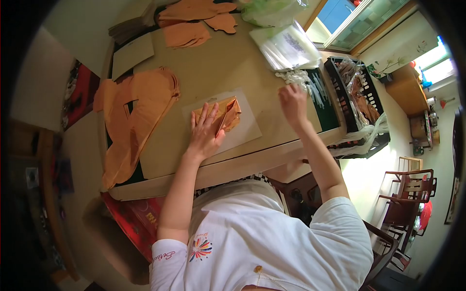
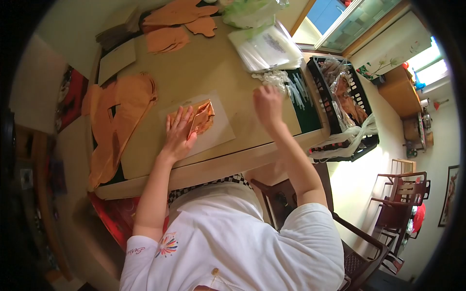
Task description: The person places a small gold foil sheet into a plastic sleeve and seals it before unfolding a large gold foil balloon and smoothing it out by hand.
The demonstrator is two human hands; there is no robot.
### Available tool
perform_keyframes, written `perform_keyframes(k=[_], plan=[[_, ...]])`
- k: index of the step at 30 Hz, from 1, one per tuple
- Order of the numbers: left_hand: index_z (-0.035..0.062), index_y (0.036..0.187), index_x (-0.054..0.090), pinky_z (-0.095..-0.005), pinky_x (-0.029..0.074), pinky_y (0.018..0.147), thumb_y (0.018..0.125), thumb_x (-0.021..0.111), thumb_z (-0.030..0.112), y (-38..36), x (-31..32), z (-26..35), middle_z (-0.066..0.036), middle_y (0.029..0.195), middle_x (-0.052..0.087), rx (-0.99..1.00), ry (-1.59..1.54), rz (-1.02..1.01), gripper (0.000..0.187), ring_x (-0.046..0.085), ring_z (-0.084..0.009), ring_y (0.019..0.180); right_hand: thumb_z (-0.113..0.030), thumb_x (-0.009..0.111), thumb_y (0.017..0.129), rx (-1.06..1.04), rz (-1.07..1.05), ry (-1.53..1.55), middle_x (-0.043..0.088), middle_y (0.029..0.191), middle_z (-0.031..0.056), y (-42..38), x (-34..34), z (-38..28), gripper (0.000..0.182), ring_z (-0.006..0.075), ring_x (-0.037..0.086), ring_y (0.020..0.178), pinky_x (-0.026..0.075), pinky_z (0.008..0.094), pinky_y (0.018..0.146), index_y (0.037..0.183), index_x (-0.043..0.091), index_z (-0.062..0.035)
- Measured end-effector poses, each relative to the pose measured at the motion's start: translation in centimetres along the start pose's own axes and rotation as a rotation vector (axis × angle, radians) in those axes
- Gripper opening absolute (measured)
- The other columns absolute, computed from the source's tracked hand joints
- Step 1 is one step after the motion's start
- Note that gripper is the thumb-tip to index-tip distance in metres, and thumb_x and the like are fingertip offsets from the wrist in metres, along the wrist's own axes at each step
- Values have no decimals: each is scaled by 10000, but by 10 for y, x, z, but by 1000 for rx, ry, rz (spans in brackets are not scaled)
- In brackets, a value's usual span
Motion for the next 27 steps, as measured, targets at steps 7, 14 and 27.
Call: perform_keyframes(k=[7, 14, 27], plan=[[195, 1254, 600, -605, 56, 1150, 890, 479, 285, -1, 0, 0, -58, 1565, 240, -13, -10, -25, 394, 122, -305, 1464, -221, 646, 823, 56, -48, -152, 617, 934, 45, 48, 35, 34, 136, 243, 586, 970, 435, 396, 844, 937, 644, -147], [236, 1369, 493, -604, 45, 1151, 892, 491, 276, 0, -3, 0, -54, 1568, 232, -22, -64, -16, 478, 123, -311, 1462, -131, 662, 778, -239, -262, 487, 594, 901, 45, -7, 15, -111, 90, 233, 572, 887, 434, 378, 800, 865, 642, -116], [218, 1447, 408, -610, 31, 1145, 891, 522, 526, 1, -1, 4, -108, 1564, 224, 8, 58, -61, 645, 94, -322, 1467, -263, 619, 836, -338, -410, 408, 529, 1268, 61, -47, 17, -162, 359, 260, 390, 1307, 183, 574, 1129, 1169, 617, -129]])
Point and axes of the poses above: each hand's wrist, its own y-axis towards the middle knuckle, its own x-axis out of the palm, z = x × y, the point moved 8 cm from there along y, towards the middle knuckle
